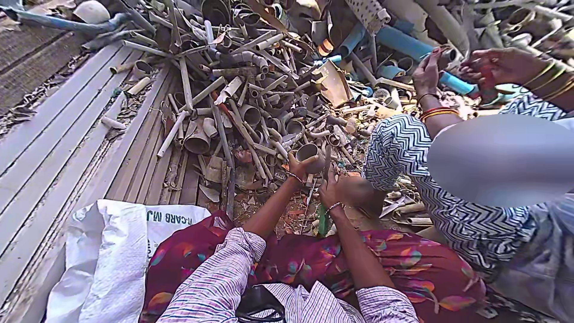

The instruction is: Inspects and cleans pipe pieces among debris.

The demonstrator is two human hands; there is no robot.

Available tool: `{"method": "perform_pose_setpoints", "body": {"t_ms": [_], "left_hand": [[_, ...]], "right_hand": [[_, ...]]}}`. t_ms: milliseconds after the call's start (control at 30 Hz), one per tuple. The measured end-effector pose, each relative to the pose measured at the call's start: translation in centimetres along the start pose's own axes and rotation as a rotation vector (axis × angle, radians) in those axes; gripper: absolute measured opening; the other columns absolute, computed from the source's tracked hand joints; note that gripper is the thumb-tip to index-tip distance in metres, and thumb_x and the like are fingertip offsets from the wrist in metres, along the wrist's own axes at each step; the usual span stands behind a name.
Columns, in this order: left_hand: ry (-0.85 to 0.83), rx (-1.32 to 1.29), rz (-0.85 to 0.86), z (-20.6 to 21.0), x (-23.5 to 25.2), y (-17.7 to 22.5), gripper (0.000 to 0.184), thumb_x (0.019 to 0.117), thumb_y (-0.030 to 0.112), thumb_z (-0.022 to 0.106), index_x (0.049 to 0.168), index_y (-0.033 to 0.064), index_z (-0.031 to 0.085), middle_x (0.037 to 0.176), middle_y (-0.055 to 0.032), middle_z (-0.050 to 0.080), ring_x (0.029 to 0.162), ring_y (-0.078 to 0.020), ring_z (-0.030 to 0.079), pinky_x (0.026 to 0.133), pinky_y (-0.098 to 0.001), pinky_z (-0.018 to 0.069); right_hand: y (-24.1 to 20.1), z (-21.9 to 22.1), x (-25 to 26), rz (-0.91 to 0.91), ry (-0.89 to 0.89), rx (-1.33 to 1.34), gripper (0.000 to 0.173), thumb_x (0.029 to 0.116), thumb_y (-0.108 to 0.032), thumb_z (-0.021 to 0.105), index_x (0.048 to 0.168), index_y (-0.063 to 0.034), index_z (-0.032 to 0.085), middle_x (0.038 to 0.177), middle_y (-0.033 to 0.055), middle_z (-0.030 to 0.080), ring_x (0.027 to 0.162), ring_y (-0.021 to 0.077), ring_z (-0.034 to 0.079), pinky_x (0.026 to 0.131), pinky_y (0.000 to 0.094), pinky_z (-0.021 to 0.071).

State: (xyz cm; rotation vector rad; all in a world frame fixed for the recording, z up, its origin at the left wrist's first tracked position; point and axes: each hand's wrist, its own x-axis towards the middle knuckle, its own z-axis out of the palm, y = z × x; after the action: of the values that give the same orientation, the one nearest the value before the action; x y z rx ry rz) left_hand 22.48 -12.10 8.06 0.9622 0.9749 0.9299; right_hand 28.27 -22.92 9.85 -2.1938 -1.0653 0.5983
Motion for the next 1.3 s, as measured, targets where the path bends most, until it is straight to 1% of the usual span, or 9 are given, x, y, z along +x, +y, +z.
{"method": "perform_pose_setpoints", "body": {"t_ms": [433, 633, 733, 867, 933, 1000, 1100, 1167, 1300], "left_hand": [[-0.049, 0.12, 0.007, -0.4, 0.1, -0.7, 0.082, 0.0866, 0.014, 0.08, 0.151, 0.0047, 0.03, 0.138, -0.0284, 0.052, 0.116, -0.0382, 0.057, 0.092, -0.0534, 0.0516], [-0.103, -0.011, 0.0, 0.2, 0.1, -0.4, 0.076, 0.0887, 0.002, 0.073, 0.149, -0.0002, 0.027, 0.132, -0.028, 0.053, 0.108, -0.0327, 0.061, 0.087, -0.0466, 0.0546], [-0.254, 0.022, -0.038, 0.7, -0.6, 0.1, 0.073, 0.0902, 0.0, 0.065, 0.15, 0.001, 0.024, 0.134, -0.0259, 0.051, 0.11, -0.0289, 0.061, 0.089, -0.0429, 0.0551], [-0.334, -0.16, -0.218, 0.3, -1.2, 1.9, 0.048, 0.1124, 0.041, 0.028, 0.14, 0.0059, 0.047, 0.123, -0.019, 0.063, 0.107, -0.0286, 0.065, 0.086, -0.0476, 0.0567], [-0.26, -0.218, -0.302, 0.7, -0.8, 2.0, 0.047, 0.1098, 0.046, 0.037, 0.129, 0.0059, 0.054, 0.108, -0.0157, 0.065, 0.097, -0.0267, 0.067, 0.082, -0.046, 0.0577], [-0.181, -0.204, -0.309, 0.9, -0.4, 1.5, 0.05, 0.1079, 0.047, 0.043, 0.135, 0.0062, 0.053, 0.117, -0.0182, 0.064, 0.104, -0.0299, 0.064, 0.088, -0.0502, 0.0554], [0.021, -0.137, -0.146, 0.7, 0.4, 1.3, 0.054, 0.1074, 0.045, 0.048, 0.141, 0.0027, 0.051, 0.125, -0.0192, 0.062, 0.109, -0.0276, 0.062, 0.094, -0.0469, 0.0518], [0.077, -0.097, 0.002, -0.5, 1.4, 1.1, 0.052, 0.1083, 0.04, 0.05, 0.142, -0.0006, 0.049, 0.124, -0.0177, 0.063, 0.105, -0.0222, 0.064, 0.094, -0.0417, 0.0524], [0.053, -0.135, 0.048, -1.7, 2.3, 1.7, 0.059, 0.1114, 0.049, 0.029, 0.129, 0.0003, 0.057, 0.105, -0.0081, 0.067, 0.088, -0.0119, 0.064, 0.08, -0.0326, 0.0543]], "right_hand": [[0.3, -1.0, 0.2, 0.053, -0.079, 0.063, 0.061, 0.1065, -0.004, 0.039, 0.164, -0.0027, 0.016, 0.113, 0.0284, 0.068, 0.099, 0.037, 0.068, 0.094, 0.0476, 0.0509], [1.3, -0.6, 1.9, 0.22, 0.152, 0.706, 0.062, 0.1081, -0.016, 0.053, 0.159, 0.0002, 0.021, 0.106, 0.0205, 0.06, 0.06, 0.0156, 0.053, 0.055, 0.0309, 0.0476], [1.3, -0.6, 2.2, 0.3, 0.193, 1.077, 0.042, 0.1077, -0.014, 0.053, 0.142, 0.0037, 0.037, 0.084, 0.0092, 0.052, 0.046, 0.0069, 0.043, 0.042, 0.0215, 0.0419], [1.3, -0.4, 2.1, 0.123, 0.203, 1.176, 0.036, 0.1088, -0.005, 0.044, 0.143, 0.0046, 0.037, 0.077, 0.0061, 0.051, 0.042, 0.0042, 0.041, 0.039, 0.0194, 0.0412], [1.5, 0.1, 2.0, 0.067, 0.191, 1.106, 0.034, 0.1081, -0.003, 0.044, 0.141, 0.0059, 0.04, 0.077, 0.0057, 0.051, 0.042, 0.0038, 0.039, 0.039, 0.0197, 0.0407], [1.7, 0.2, 2.2, 0.08, 0.226, 0.873, 0.036, 0.1074, -0.007, 0.05, 0.14, 0.0071, 0.043, 0.078, 0.0087, 0.054, 0.044, 0.007, 0.043, 0.042, 0.0221, 0.0435], [1.9, -0.8, 2.3, 0.124, 0.22, 0.407, 0.053, 0.1099, -0.018, 0.047, 0.156, 0.004, 0.032, 0.116, 0.0287, 0.065, 0.088, 0.0327, 0.067, 0.083, 0.0474, 0.0542], [2.3, -0.2, 1.9, 0.064, 0.207, 0.292, 0.056, 0.1113, -0.015, 0.039, 0.162, -0.001, 0.019, 0.107, 0.0265, 0.067, 0.089, 0.0354, 0.067, 0.086, 0.0503, 0.0539], [1.6, 0.9, 0.3, -0.264, 0.199, 0.089, 0.06, 0.105, -0.003, 0.045, 0.162, -0.0013, 0.027, 0.112, 0.0301, 0.07, 0.099, 0.0437, 0.069, 0.096, 0.0551, 0.0508]]}}
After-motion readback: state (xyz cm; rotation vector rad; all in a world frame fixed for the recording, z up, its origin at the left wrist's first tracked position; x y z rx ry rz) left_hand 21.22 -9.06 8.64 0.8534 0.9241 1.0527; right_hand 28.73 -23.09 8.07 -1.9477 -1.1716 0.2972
